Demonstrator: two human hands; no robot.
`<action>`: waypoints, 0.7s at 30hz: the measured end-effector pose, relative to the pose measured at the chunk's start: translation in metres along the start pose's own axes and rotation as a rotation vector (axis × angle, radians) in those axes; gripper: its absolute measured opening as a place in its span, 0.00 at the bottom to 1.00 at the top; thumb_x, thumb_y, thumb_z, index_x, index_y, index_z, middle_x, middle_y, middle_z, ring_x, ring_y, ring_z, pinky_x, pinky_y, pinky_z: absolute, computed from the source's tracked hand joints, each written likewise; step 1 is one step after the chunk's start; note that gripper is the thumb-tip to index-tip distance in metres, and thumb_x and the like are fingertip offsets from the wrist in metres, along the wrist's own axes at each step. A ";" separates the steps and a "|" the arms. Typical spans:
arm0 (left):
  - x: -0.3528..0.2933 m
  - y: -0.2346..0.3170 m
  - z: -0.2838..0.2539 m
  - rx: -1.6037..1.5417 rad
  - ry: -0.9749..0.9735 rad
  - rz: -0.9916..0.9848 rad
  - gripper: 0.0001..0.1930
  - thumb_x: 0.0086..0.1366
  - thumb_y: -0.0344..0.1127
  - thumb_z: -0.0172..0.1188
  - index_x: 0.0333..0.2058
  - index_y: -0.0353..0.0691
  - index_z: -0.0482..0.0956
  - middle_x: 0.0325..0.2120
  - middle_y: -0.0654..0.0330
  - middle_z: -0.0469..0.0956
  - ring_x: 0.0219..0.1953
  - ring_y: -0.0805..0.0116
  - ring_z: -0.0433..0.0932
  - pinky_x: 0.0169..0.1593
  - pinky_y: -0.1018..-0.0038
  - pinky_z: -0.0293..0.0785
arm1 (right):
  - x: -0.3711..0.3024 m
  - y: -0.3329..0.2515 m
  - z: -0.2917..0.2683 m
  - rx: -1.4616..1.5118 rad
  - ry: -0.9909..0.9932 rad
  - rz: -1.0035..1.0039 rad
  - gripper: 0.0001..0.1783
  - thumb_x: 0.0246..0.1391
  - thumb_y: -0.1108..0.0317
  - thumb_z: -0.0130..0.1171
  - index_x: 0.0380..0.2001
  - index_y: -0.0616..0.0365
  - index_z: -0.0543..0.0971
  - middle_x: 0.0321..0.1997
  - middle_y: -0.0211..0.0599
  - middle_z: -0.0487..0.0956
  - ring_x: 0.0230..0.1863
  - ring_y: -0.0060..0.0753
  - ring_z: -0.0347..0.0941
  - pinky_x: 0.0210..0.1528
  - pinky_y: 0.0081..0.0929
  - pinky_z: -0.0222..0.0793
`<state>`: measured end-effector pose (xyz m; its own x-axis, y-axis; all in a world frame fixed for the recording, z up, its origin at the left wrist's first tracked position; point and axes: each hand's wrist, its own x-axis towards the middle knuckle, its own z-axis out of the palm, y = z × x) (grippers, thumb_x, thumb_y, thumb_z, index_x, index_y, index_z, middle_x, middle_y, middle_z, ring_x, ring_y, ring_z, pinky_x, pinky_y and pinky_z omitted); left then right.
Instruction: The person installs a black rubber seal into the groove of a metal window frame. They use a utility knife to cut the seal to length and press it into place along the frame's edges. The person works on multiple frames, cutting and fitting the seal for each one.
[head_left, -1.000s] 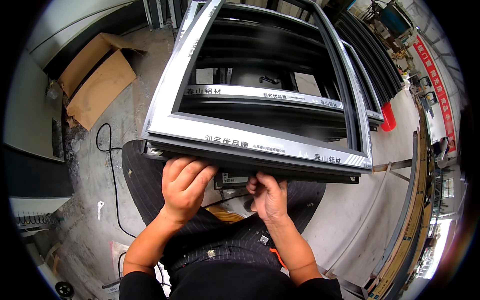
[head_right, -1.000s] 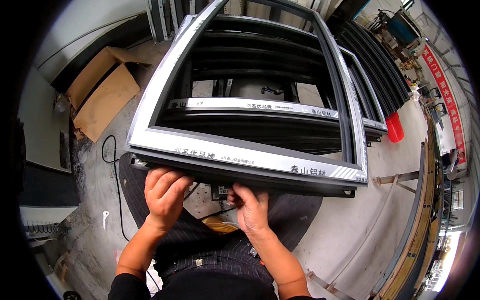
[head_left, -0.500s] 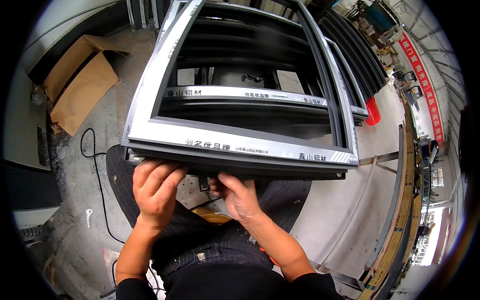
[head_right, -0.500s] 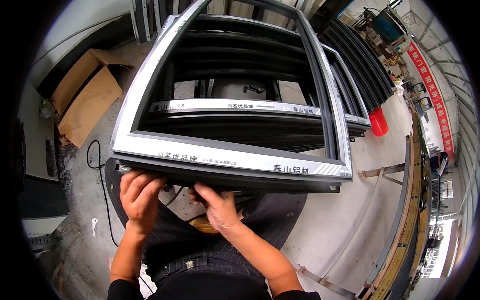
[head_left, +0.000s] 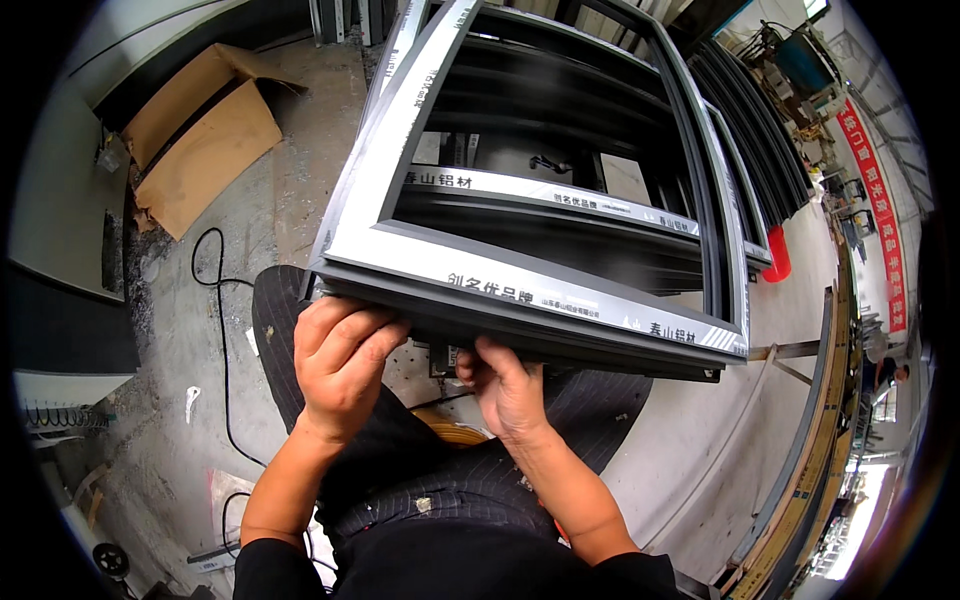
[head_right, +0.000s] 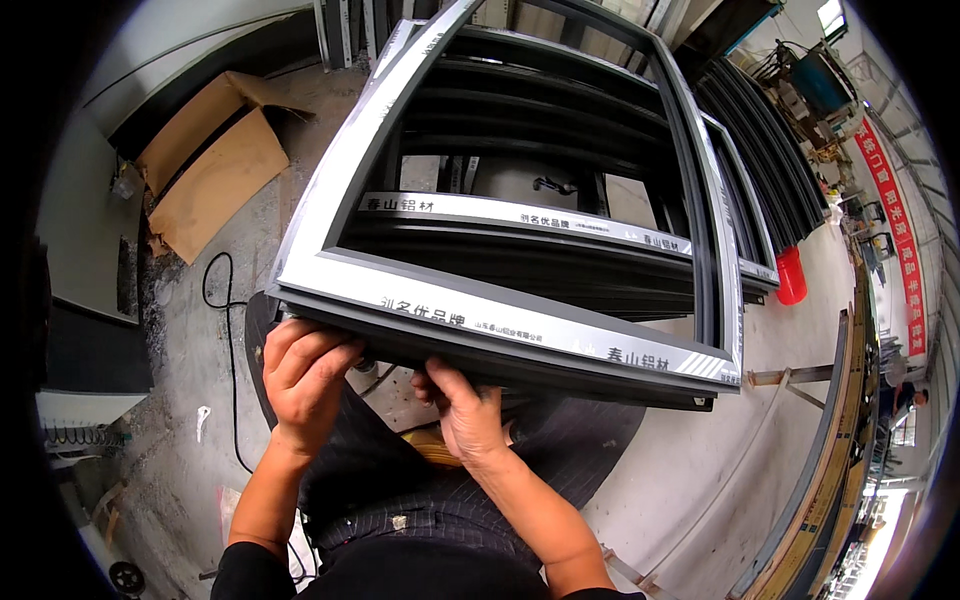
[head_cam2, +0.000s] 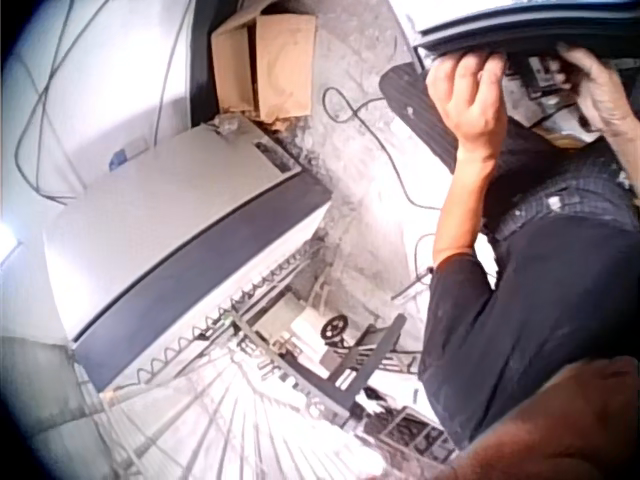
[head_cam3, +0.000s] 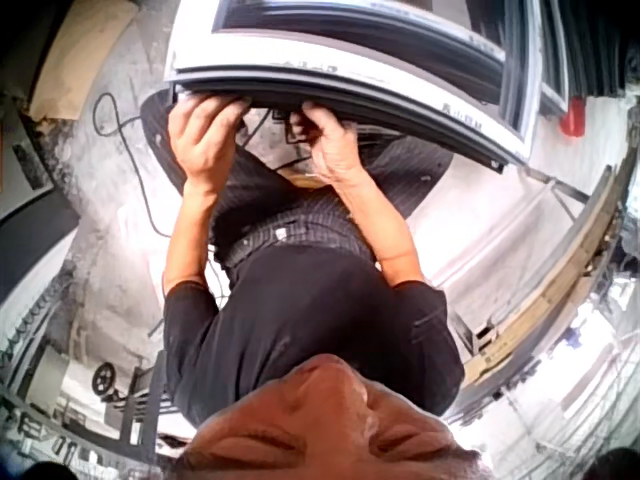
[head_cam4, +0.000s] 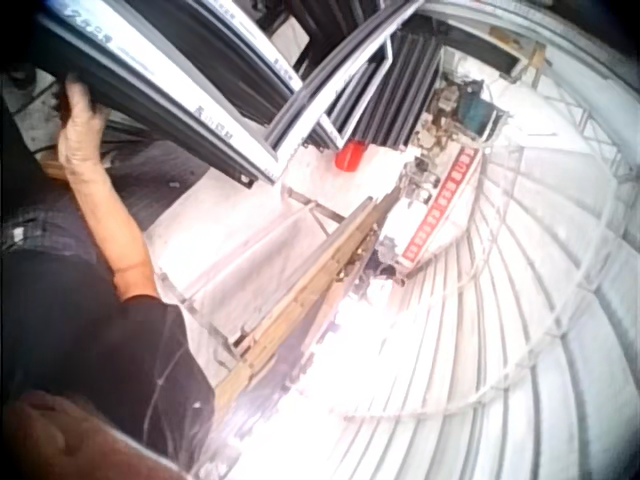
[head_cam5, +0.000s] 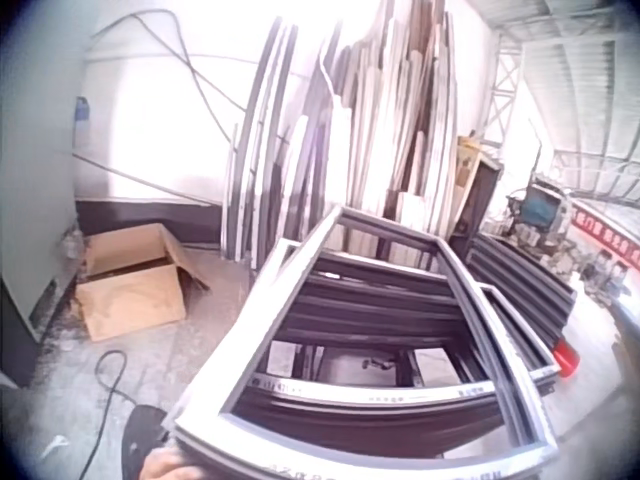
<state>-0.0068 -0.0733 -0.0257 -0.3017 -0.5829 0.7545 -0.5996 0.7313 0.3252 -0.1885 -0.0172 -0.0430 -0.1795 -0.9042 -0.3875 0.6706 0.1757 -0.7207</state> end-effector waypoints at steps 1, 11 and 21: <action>0.000 -0.001 0.000 0.009 0.004 -0.004 0.12 0.44 0.26 0.67 0.32 0.42 0.84 0.34 0.63 0.81 0.43 0.61 0.77 0.49 0.66 0.72 | 0.001 -0.001 0.001 0.005 -0.020 0.023 0.09 0.57 0.69 0.64 0.40 0.59 0.79 0.31 0.36 0.81 0.31 0.28 0.76 0.32 0.26 0.70; -0.004 0.001 0.003 0.006 0.033 -0.045 0.13 0.44 0.25 0.66 0.32 0.42 0.84 0.34 0.64 0.81 0.44 0.62 0.76 0.50 0.66 0.71 | 0.005 0.007 0.003 -0.007 -0.089 0.035 0.12 0.55 0.68 0.65 0.42 0.59 0.78 0.32 0.37 0.80 0.32 0.29 0.75 0.33 0.27 0.70; -0.005 -0.001 -0.007 -0.021 -0.014 -0.076 0.13 0.47 0.24 0.64 0.34 0.41 0.84 0.36 0.63 0.81 0.45 0.60 0.77 0.50 0.66 0.73 | 0.002 0.011 0.029 0.005 -0.066 0.046 0.08 0.56 0.69 0.64 0.37 0.58 0.78 0.29 0.33 0.79 0.29 0.25 0.74 0.30 0.24 0.67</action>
<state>0.0009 -0.0691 -0.0253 -0.2659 -0.6417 0.7194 -0.6058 0.6917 0.3930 -0.1605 -0.0289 -0.0348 -0.1005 -0.9192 -0.3808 0.6809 0.2156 -0.7000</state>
